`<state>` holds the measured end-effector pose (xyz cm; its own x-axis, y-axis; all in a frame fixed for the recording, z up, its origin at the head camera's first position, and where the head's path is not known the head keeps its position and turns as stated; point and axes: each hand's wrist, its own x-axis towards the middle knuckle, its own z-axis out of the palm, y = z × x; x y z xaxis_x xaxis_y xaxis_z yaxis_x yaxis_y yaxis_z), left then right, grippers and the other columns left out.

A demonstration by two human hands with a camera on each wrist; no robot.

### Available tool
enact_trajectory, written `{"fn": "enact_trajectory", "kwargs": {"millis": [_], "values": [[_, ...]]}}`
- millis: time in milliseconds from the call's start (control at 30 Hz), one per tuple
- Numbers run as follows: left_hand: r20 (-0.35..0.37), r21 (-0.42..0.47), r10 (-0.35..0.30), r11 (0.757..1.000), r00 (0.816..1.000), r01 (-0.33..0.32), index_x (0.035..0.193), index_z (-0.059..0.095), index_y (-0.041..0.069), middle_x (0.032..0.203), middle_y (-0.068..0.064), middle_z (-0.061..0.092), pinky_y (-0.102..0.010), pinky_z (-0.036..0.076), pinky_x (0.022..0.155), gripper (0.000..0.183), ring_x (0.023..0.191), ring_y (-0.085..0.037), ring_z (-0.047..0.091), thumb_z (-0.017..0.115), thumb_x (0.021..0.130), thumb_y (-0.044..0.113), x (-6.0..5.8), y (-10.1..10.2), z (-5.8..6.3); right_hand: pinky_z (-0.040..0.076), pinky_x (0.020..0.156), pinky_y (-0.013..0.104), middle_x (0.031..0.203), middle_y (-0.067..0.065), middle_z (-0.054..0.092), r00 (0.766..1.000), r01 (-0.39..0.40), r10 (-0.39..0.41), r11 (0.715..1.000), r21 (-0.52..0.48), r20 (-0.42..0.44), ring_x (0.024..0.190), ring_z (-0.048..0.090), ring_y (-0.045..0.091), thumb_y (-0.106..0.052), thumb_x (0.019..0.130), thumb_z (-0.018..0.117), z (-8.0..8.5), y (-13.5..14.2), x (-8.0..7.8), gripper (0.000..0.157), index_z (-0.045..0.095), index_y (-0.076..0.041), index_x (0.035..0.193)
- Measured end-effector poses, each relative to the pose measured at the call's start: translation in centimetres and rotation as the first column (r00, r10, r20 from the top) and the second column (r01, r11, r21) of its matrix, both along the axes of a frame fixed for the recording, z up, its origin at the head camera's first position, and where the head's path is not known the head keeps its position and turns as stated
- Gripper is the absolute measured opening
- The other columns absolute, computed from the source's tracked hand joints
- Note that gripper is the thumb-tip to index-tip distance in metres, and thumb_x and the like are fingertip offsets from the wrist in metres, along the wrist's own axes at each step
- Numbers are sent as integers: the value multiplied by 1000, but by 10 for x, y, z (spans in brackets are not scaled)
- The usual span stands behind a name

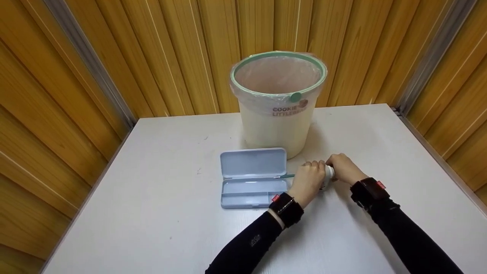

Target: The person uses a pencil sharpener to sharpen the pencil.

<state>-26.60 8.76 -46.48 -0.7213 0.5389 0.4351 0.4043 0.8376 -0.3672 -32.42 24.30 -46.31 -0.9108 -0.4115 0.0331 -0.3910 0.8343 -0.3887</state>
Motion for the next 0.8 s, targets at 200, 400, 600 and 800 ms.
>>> {"fn": "enact_trajectory", "kwargs": {"millis": [200,400,600,800], "values": [[-1,22,3,1000,1000,-3,109,65,15,90,8,69,-16,52,62,27,75,-5,65,70,84,24,0,-1,0,53,63,37,71,12,71,997,-50,49,999,-15,-57,63,58,18,9,55,82,-3,3,4,20,73,1,71],[-22,18,4,1000,1000,-3,111,65,14,91,7,69,-17,52,65,32,77,-6,64,71,82,26,1,0,-3,54,63,37,68,12,70,998,-44,42,999,-32,-44,62,60,19,8,57,83,-5,5,12,18,71,1,69],[-40,11,28,1000,999,-28,113,64,14,92,7,68,-17,52,68,35,78,-7,63,72,81,27,2,1,-6,52,58,33,64,9,67,999,-18,19,999,-30,26,58,57,16,2,62,83,-3,5,22,19,65,-1,66],[-26,7,31,1000,999,-30,112,63,15,93,7,69,-17,54,72,34,83,-8,66,71,81,26,2,2,-5,49,58,29,66,6,68,998,-3,8,997,-78,67,58,56,12,0,67,81,-3,9,31,16,65,-3,68]]}}
